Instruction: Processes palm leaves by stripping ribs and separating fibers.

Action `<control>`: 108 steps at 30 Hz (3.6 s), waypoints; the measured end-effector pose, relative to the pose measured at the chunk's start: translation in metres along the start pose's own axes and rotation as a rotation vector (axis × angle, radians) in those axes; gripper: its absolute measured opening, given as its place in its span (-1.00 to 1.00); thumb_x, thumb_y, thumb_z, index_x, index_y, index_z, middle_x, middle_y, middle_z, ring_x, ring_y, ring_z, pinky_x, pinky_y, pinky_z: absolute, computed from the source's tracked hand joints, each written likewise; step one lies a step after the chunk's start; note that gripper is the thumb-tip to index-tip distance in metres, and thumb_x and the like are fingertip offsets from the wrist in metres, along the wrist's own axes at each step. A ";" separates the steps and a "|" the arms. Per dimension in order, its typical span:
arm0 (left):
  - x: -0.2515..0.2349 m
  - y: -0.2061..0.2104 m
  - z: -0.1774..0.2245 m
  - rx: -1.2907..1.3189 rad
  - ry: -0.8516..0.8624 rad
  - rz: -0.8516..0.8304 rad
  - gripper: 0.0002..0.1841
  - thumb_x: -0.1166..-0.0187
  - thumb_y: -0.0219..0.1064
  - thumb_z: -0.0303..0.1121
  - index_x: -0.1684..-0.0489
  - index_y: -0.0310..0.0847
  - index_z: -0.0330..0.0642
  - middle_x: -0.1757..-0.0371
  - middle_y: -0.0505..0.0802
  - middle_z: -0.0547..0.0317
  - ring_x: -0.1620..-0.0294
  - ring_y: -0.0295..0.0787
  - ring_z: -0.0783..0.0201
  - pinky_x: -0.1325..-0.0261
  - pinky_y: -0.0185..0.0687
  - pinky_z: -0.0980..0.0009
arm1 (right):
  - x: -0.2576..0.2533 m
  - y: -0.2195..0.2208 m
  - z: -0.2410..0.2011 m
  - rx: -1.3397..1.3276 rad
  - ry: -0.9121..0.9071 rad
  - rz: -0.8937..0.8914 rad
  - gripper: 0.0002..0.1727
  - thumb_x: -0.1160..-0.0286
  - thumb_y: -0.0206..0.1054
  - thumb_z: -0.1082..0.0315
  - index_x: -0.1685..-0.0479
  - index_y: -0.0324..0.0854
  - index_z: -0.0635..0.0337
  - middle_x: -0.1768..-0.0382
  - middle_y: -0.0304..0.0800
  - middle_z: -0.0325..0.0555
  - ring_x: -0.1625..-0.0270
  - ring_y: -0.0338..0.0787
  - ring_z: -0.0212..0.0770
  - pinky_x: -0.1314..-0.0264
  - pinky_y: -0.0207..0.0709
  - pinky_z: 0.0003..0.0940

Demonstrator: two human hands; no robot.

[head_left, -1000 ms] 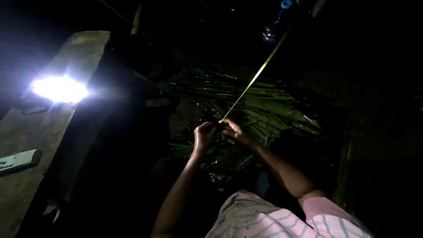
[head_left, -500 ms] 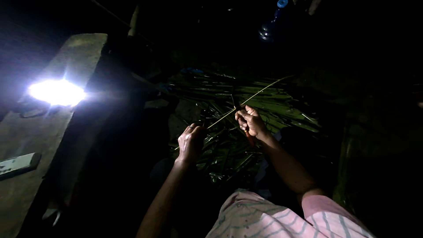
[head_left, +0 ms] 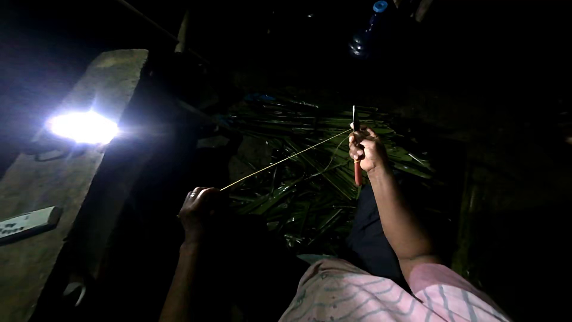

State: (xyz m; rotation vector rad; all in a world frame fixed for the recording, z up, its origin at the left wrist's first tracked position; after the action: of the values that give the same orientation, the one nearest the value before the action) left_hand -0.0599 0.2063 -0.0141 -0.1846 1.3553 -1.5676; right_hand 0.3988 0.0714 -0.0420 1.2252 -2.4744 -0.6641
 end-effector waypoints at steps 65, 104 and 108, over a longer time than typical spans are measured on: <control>0.040 0.071 0.114 0.848 -0.125 0.363 -0.89 -0.58 0.35 -0.57 0.14 0.80 -0.41 0.10 0.93 0.10 0.02 0.89 0.33 -0.19 0.81 0.38 | 0.096 0.092 0.090 0.210 0.535 -0.731 -0.51 -0.62 0.07 0.47 -0.55 0.40 0.16 0.43 0.64 -0.29 0.67 0.40 -0.52 0.70 0.27 -0.64; 0.045 0.058 0.119 0.399 0.083 0.402 -0.83 -0.59 0.36 -0.41 0.29 0.82 -0.32 0.24 0.92 0.03 0.08 0.86 0.25 -0.18 0.73 0.42 | 0.043 0.017 0.164 0.772 0.459 0.121 -0.44 -0.72 0.28 0.31 -0.63 0.23 0.20 0.21 0.65 -0.08 0.51 0.50 -0.37 0.49 0.41 -0.48; 0.041 0.072 0.116 0.297 -0.032 0.265 -0.80 -0.57 0.40 -0.33 0.28 0.84 -0.30 0.28 0.92 0.08 0.17 0.85 0.26 -0.07 0.72 0.41 | 0.055 0.048 0.129 1.003 -0.117 -0.103 -0.33 -0.42 0.54 0.31 -0.49 0.42 0.42 0.01 0.81 0.30 0.09 0.86 0.10 -0.09 0.73 0.03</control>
State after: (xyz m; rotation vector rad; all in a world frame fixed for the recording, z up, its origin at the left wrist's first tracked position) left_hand 0.0389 0.1103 -0.0506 0.1466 1.0578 -1.5101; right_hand 0.2757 0.0878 -0.1229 1.6319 -2.9281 0.6194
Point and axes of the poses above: each hand's wrist, its own x-axis away from the middle knuckle, its own y-axis out of the palm, z = x × y, the point moved 5 cm from there along -x, towards the middle knuckle
